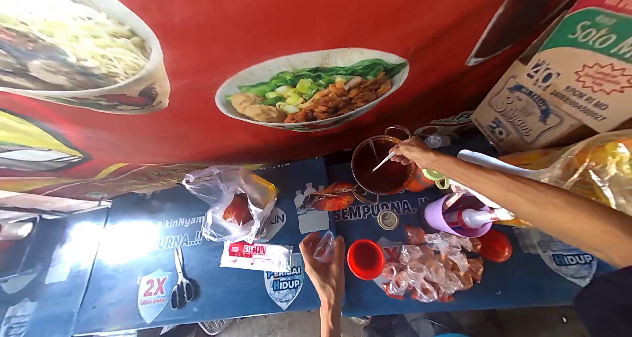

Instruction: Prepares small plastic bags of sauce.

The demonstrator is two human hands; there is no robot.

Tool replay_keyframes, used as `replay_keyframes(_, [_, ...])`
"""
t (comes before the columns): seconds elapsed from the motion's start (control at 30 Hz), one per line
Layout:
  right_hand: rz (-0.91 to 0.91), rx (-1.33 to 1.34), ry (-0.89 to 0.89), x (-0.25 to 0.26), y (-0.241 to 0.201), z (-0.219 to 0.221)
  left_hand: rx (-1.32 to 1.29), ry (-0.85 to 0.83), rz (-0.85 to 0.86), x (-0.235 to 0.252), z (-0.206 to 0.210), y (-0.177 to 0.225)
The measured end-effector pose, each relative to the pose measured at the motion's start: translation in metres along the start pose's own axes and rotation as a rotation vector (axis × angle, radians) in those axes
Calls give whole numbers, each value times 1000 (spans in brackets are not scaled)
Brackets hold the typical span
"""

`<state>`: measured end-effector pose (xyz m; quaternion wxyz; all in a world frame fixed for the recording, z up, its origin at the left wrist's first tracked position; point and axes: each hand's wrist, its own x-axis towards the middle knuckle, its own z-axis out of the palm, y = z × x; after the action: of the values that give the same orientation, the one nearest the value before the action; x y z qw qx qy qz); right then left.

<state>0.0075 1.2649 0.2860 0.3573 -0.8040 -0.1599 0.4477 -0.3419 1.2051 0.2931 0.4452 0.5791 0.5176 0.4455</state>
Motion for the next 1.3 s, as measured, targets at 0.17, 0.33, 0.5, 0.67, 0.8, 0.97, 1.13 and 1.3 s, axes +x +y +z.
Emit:
replay_keyframes(0.17, [-14,42,-11,-5,-12,-15,-1,-85,94,28,32,0])
replay_keyframes(0.33, [-93,78,15,-15,-25,-35,18,-155,197,62,72,6])
replay_keyframes(0.5, [-178,94,38,-34,-45,-58,74,-243,194,87,103,15])
replay_keyframes(0.67, [-248,125,70,-51,-60,-78,67,-398,97,105,123,27])
replay_keyframes(0.8, [-259,122,65,-52,-59,-86,60,-410,114,109,130,26])
replay_keyframes(0.97, [-289,101,39,-45,-39,-81,34,-246,243,97,117,20])
replay_keyframes(1.13, [-284,71,-8,-39,-34,-79,-125,-150,388,64,75,48])
replay_keyframes(1.3, [-312,53,-38,-34,-29,-78,-215,-156,510,19,29,112])
